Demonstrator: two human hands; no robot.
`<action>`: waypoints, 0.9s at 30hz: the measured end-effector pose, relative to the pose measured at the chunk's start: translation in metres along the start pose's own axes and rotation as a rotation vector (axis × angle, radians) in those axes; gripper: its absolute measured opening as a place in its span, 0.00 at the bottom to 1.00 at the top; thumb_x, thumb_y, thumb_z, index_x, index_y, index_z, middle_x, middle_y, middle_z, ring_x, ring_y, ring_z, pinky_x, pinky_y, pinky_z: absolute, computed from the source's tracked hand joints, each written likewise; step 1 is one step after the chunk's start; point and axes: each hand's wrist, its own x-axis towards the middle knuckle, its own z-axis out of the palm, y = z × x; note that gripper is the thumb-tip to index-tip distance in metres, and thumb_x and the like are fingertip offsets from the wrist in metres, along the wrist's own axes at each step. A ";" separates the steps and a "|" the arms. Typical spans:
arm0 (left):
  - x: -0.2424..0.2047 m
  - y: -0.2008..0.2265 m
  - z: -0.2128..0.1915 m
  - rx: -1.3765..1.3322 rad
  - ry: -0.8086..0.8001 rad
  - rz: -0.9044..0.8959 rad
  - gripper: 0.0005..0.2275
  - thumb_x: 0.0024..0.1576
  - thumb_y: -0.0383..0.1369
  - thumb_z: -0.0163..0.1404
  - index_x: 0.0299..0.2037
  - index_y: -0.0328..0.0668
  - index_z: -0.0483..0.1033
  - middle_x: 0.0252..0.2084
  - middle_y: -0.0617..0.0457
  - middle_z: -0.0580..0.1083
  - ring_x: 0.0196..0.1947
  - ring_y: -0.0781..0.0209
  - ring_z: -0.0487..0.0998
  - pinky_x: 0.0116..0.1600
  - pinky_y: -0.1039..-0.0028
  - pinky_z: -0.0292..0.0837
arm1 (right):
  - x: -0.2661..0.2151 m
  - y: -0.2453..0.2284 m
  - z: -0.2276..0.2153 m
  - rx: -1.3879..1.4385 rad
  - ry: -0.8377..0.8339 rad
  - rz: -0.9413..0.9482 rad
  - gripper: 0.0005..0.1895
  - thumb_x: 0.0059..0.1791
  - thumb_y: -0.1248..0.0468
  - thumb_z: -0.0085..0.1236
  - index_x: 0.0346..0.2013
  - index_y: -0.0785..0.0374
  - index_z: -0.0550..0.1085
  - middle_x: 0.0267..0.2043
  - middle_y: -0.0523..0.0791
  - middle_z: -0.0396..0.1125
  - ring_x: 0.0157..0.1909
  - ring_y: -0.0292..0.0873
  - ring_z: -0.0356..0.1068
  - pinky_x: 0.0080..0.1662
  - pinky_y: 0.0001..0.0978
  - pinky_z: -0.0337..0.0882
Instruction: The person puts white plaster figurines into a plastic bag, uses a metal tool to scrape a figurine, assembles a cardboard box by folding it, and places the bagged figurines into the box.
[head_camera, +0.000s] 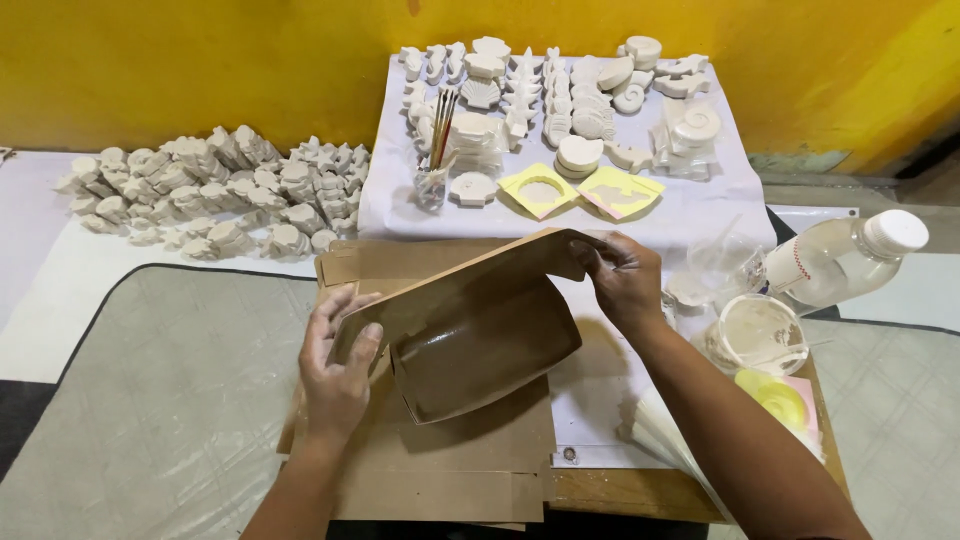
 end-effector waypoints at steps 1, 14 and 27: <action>0.001 0.011 -0.005 0.003 -0.003 0.004 0.21 0.59 0.34 0.52 0.60 0.29 0.68 0.52 0.38 0.77 0.56 0.47 0.77 0.63 0.57 0.69 | 0.001 0.001 -0.002 0.003 0.004 0.000 0.04 0.51 0.59 0.66 0.39 0.54 0.84 0.26 0.42 0.74 0.34 0.37 0.75 0.47 0.35 0.76; -0.015 0.113 0.086 0.388 -0.279 0.454 0.11 0.54 0.37 0.57 0.39 0.37 0.79 0.33 0.50 0.80 0.25 0.60 0.77 0.32 0.73 0.73 | -0.016 -0.032 -0.003 -0.147 0.006 -0.448 0.07 0.46 0.72 0.66 0.38 0.69 0.79 0.35 0.46 0.74 0.33 0.40 0.69 0.38 0.29 0.69; -0.030 0.064 0.160 0.210 -0.136 -0.035 0.16 0.51 0.43 0.59 0.27 0.34 0.76 0.21 0.46 0.78 0.15 0.54 0.75 0.24 0.68 0.74 | -0.044 -0.025 -0.011 -0.304 0.014 -0.827 0.12 0.41 0.72 0.66 0.38 0.72 0.78 0.35 0.49 0.71 0.36 0.48 0.70 0.42 0.38 0.74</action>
